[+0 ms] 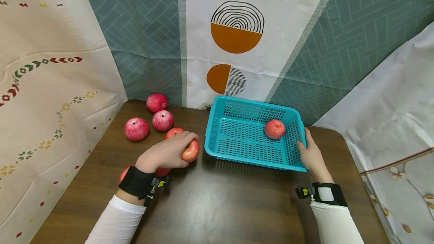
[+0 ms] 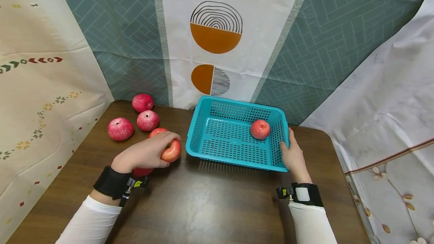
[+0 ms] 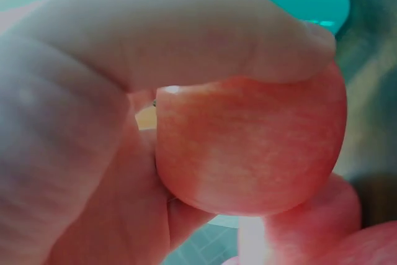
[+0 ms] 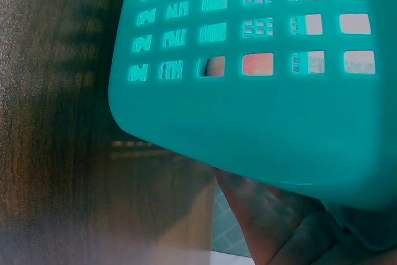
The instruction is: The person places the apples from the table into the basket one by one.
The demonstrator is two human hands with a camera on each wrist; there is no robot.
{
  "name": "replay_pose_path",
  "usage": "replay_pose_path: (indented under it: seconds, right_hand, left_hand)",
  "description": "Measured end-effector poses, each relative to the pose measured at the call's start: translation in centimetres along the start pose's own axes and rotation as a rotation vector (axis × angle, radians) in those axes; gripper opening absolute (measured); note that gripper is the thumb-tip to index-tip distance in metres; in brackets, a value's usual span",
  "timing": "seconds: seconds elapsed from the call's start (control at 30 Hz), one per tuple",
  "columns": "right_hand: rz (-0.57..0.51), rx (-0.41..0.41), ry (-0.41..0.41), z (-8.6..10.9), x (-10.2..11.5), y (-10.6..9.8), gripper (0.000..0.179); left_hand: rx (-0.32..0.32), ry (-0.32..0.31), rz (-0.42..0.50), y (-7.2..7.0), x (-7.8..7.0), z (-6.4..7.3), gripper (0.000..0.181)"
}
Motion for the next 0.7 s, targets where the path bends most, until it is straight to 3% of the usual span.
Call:
replay_pose_path:
  seconds: [0.43,0.7]
  right_hand:
    - [-0.008,0.004,0.012,0.1,0.0,0.1,0.064]
    - [-0.016,0.004,0.022,0.2,0.1,0.0,0.064]
  left_hand:
    - [-0.052,0.018,0.000,-2.3,-1.1,0.4,0.069]
    - [-0.114,0.092,0.017,-3.0,-2.5,0.1,0.068]
Point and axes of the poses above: each hand's wrist, its own z-axis away from the middle knuckle, its own y-axis out of the palm, x = y × z, the point moved 2 cm from there along -z, towards the middle knuckle
